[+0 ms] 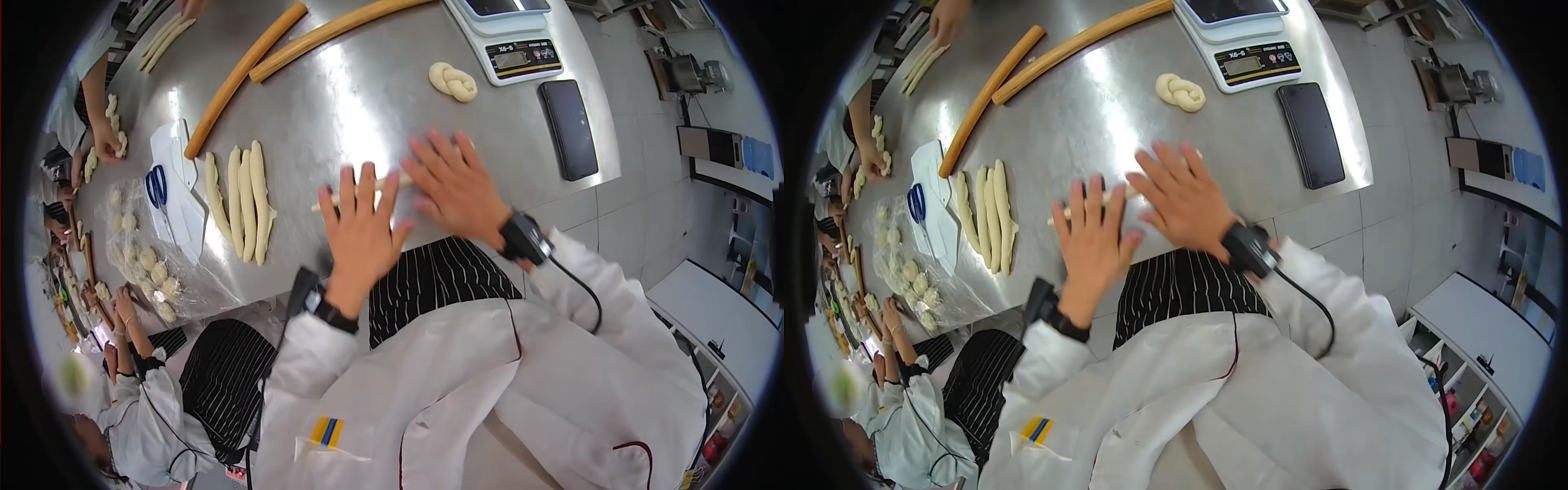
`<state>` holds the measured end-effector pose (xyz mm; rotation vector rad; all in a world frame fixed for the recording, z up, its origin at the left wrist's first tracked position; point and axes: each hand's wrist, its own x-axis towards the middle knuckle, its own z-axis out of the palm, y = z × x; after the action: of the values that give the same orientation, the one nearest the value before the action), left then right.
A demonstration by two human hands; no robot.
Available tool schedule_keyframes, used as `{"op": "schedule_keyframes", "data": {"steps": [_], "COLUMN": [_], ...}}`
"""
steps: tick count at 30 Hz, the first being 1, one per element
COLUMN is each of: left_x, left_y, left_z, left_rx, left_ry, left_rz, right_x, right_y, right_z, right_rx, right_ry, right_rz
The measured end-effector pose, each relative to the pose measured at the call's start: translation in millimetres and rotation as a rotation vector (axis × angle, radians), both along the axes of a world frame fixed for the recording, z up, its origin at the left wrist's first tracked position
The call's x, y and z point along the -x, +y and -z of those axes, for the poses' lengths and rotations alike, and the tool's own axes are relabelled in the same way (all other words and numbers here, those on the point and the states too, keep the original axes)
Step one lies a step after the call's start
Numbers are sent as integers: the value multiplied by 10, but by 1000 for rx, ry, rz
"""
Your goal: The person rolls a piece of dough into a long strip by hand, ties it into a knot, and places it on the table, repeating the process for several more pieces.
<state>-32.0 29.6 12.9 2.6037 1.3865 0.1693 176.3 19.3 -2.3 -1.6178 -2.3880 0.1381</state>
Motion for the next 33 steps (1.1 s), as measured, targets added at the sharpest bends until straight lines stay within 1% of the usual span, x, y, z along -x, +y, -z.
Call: {"op": "schedule_keyframes", "data": {"steps": [1, 2, 3, 5, 6, 7, 8, 9, 10, 11, 12, 13, 14, 15, 16, 17, 18, 19, 20, 21, 22, 23, 24, 25, 26, 27, 28, 29, 31, 32, 33], "left_x": [18, -16, -28, -226, -244, -233, -166, -80, 7, 29, 94, 167, 138, 176, 248, 259, 270, 286, 308, 311, 311, 316, 330, 336, 296, 238, 187, 146, 40, -34, -95], "left_y": [-137, -64, -14, 500, 643, 588, 436, 291, 71, 102, 78, 21, 168, 266, 365, 450, 473, 434, 390, 367, 344, 400, 470, 500, 488, 475, 470, 504, 643, 652, 727], "left_z": [-108, -50, 22, -23, 27, 31, 14, -22, -55, -52, -50, -52, -65, 15, 112, 94, 55, -123, -369, -594, -775, -983, -1210, -1401, -1561, -1709, -1830, -1851, -1825, -1925, -1903], "left_rx": [28, -28, -63, -117, -220, -225, -145, -74, -71, -85, -69, -44, -161, -168, -206, -246, -245, -255, 149, 547, 496, 480, 604, 724, 705, 753, 797, 761, 658, 626, 586], "left_ry": [26, 18, 16, 118, 109, 106, 64, 22, 32, 30, -52, -132, -99, -101, -137, -168, -261, -255, -294, -330, -553, -552, -524, -482, -473, -504, -532, -521, -814, -837, -831], "left_rz": [15, -11, -29, -101, -123, -123, -57, 4, 48, 41, 1, -32, -52, -52, 78, 210, 277, 281, 106, -71, 62, 72, 332, 594, 609, 652, 698, 721, 778, 681, 707], "right_x": [-5, -4, -17, 27, -11, -22, -10, -40, -124, -187, -211, -242, -286, -325, -351, -355, -367, -395, -422, -457, -465, -490, -629, -687, -749, -792, -798, -756, -512, -350, -167], "right_y": [-160, -163, -37, 534, 592, 629, 620, 419, 69, -97, -63, -25, 42, 140, 273, 348, 330, 304, 333, 348, 306, 268, 379, 494, 599, 680, 753, 817, 783, 726, 663], "right_z": [-123, -136, -41, -53, -27, -23, -45, -75, -77, -66, -77, -85, -70, -33, -3, -26, -82, -185, -336, -514, -768, -987, -1114, -1293, -1523, -1768, -2006, -2293, -3040, -3304, -3455], "right_rx": [17, 11, 30, -79, -85, -89, -86, -94, -56, -14, -10, -30, -61, -68, -112, -158, -169, 118, 396, 367, 675, 984, 1307, 1287, 1316, 1333, 1212, 1086, 730, 384, -53], "right_ry": [83, 139, 142, -14, -23, -40, -50, -46, 7, 58, 59, 128, 193, 190, 181, 172, 174, 292, 403, 397, 715, 1033, 951, 952, 816, 678, 661, 639, 424, 338, 256], "right_rz": [-55, -42, -44, 19, 16, -5, -22, -21, -78, -141, -145, -78, -12, -13, -134, -252, -250, -215, -180, -182, -122, -58, -146, -148, -193, -231, -212, -194, -209, -241, -328]}}
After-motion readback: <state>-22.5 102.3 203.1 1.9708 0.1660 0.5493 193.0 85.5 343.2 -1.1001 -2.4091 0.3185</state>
